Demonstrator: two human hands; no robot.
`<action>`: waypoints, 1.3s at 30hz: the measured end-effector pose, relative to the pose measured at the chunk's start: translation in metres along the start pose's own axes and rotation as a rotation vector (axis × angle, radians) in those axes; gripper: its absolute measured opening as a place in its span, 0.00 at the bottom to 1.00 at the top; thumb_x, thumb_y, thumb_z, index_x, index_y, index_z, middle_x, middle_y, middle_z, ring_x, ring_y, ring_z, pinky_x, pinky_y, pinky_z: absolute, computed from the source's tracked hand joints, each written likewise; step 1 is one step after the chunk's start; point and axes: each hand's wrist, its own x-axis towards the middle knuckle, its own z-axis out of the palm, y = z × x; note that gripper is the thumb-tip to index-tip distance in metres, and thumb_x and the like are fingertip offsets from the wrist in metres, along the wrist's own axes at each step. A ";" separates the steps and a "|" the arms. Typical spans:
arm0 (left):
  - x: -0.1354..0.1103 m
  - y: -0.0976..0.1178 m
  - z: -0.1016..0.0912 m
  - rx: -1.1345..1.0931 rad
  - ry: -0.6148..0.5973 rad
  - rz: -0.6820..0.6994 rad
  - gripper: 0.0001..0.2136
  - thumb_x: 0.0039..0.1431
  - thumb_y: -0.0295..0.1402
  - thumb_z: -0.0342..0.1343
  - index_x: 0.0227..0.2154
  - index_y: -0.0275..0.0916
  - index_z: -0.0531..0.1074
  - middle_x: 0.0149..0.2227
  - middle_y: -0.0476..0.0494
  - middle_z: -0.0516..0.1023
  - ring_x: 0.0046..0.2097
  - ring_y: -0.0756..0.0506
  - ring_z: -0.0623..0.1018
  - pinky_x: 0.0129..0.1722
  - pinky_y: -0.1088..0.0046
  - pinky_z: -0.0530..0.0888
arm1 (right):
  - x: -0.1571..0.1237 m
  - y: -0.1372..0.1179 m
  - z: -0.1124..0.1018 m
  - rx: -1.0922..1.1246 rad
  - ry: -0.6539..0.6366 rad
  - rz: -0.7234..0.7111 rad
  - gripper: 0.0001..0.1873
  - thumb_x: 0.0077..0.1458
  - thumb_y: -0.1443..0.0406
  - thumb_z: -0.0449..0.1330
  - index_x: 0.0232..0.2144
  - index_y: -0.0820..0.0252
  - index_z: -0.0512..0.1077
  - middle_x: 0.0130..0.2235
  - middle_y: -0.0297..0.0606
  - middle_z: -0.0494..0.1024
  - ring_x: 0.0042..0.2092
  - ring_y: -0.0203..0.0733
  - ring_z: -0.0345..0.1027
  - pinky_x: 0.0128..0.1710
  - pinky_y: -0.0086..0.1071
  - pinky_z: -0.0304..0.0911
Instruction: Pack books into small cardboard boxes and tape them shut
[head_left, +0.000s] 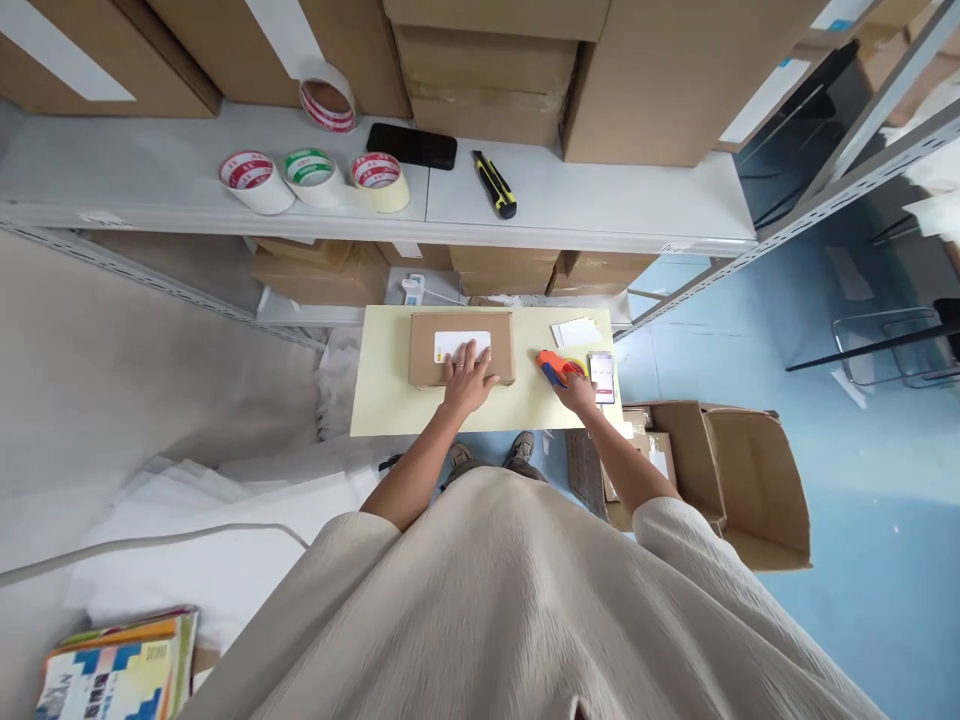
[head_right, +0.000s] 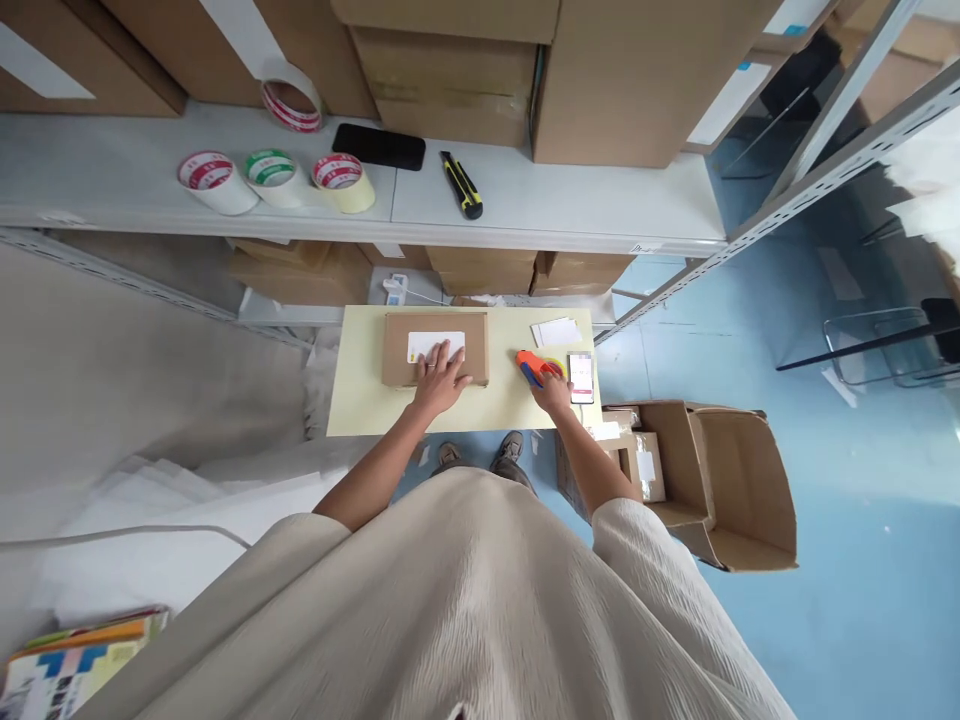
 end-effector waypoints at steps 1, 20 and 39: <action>0.004 0.003 -0.001 0.005 -0.005 -0.028 0.38 0.77 0.51 0.60 0.84 0.48 0.65 0.88 0.27 0.57 0.88 0.21 0.54 0.83 0.21 0.45 | 0.004 0.002 0.001 -0.010 -0.024 -0.019 0.29 0.71 0.52 0.63 0.71 0.46 0.78 0.67 0.51 0.84 0.72 0.68 0.74 0.72 0.63 0.65; 0.052 0.076 -0.015 -0.298 0.082 -0.295 0.24 0.71 0.31 0.63 0.68 0.41 0.82 0.74 0.31 0.79 0.77 0.30 0.77 0.81 0.48 0.69 | 0.034 0.034 -0.056 0.743 -0.138 -0.207 0.33 0.61 0.31 0.60 0.45 0.51 0.70 0.42 0.41 0.80 0.45 0.53 0.72 0.46 0.44 0.71; 0.065 0.127 -0.010 -0.726 0.067 -0.196 0.20 0.68 0.21 0.60 0.60 0.38 0.81 0.58 0.33 0.91 0.59 0.38 0.90 0.66 0.54 0.85 | -0.005 0.017 -0.064 0.537 -0.055 -0.335 0.31 0.50 0.44 0.74 0.48 0.47 0.66 0.45 0.39 0.81 0.46 0.54 0.75 0.45 0.44 0.73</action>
